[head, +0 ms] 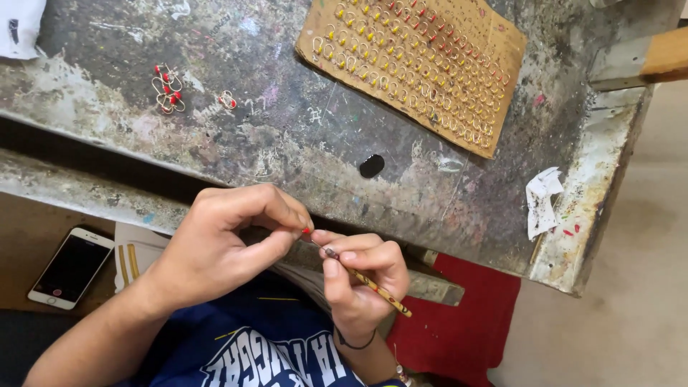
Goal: Applying black paint or enamel to the center of small red jewelry components using a fine-tipped tool.
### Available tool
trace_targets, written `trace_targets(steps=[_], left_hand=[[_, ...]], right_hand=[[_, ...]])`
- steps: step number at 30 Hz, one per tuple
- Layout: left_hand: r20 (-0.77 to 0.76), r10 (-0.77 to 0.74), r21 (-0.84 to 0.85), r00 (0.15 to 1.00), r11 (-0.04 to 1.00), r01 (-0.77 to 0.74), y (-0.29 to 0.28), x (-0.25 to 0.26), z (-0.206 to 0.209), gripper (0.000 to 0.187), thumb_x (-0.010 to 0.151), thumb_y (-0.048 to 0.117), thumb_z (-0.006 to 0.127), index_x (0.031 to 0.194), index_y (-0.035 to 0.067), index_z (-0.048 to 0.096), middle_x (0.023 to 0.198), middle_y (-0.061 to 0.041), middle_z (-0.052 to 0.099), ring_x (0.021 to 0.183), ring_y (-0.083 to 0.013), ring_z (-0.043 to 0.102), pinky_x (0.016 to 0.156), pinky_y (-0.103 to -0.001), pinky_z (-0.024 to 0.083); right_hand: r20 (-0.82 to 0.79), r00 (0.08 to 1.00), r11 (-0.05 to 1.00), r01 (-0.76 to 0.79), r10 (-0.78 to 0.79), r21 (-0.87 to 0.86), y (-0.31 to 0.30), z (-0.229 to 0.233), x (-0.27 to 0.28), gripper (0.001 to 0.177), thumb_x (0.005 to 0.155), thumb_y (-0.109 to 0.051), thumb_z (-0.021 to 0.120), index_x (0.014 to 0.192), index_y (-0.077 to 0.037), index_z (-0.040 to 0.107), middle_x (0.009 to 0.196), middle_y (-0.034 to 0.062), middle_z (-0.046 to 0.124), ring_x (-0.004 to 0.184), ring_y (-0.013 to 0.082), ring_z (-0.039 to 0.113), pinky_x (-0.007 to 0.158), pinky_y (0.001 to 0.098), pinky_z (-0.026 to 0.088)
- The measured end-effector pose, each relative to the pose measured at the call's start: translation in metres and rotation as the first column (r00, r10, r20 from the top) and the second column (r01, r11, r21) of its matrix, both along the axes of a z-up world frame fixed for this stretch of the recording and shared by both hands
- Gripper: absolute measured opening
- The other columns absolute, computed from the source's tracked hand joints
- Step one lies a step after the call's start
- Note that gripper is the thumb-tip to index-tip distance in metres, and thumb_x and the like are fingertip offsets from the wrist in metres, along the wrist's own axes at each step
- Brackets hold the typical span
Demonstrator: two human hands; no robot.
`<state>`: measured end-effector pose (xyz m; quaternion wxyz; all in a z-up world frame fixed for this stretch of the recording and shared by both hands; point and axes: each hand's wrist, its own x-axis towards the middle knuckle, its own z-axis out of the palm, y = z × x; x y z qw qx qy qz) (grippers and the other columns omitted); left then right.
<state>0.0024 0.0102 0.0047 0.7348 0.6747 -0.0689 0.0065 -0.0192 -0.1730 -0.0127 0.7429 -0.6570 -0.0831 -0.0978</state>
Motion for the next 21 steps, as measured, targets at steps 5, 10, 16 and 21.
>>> trace_targets(steps=[5, 10, 16, 21], left_hand=[[-0.02, -0.001, -0.013, 1.0, 1.0, 0.001, 0.0005, -0.0004, -0.0036, 0.011, 0.085, -0.006, 0.065, 0.083, 0.005, 0.068, 0.086, -0.007, 0.076, 0.078, -0.0114, 0.074, 0.068, -0.02, 0.058], [-0.023, -0.001, 0.003, 1.0, 1.0, 0.001, 0.0008, -0.0003, -0.0033, 0.011, 0.083, -0.005, 0.066, 0.082, 0.006, 0.069, 0.085, -0.006, 0.077, 0.076, -0.0102, 0.073, 0.066, -0.02, 0.057], [-0.032, 0.002, -0.004, 0.999, 1.0, -0.002, 0.0007, -0.0003, -0.0025, 0.01, 0.083, -0.005, 0.066, 0.081, 0.005, 0.068, 0.085, -0.006, 0.077, 0.076, -0.01, 0.073, 0.066, -0.02, 0.058], [-0.03, 0.004, 0.0, 1.0, 1.0, -0.004, 0.0006, -0.0005, -0.0022, 0.01, 0.083, -0.004, 0.066, 0.081, 0.006, 0.068, 0.084, -0.005, 0.077, 0.075, -0.0099, 0.073, 0.065, -0.02, 0.057]], right_hand=[[0.008, 1.0, 0.998, 0.008, -0.007, -0.059, -0.0008, -0.0014, 0.0036, 0.017, 0.086, 0.003, 0.073, 0.09, -0.007, 0.06, 0.086, 0.0173, 0.07, 0.085, 0.0358, 0.077, 0.082, 0.0437, 0.069], [0.006, 1.0, 0.997, 0.017, -0.017, -0.081, 0.0, -0.001, 0.0049, 0.016, 0.084, 0.003, 0.074, 0.087, -0.007, 0.061, 0.084, 0.0171, 0.071, 0.083, 0.0344, 0.077, 0.082, 0.0433, 0.069], [0.003, 1.0, 0.995, 0.012, -0.012, -0.098, -0.0004, -0.0017, 0.0051, 0.017, 0.084, 0.004, 0.073, 0.087, -0.007, 0.061, 0.084, 0.0172, 0.07, 0.082, 0.0339, 0.076, 0.083, 0.0433, 0.069], [-0.002, 1.0, 0.996, 0.01, -0.01, -0.09, 0.0005, -0.0014, 0.0056, 0.017, 0.084, 0.005, 0.074, 0.087, -0.007, 0.062, 0.085, 0.0165, 0.071, 0.083, 0.0343, 0.077, 0.083, 0.0425, 0.069]])
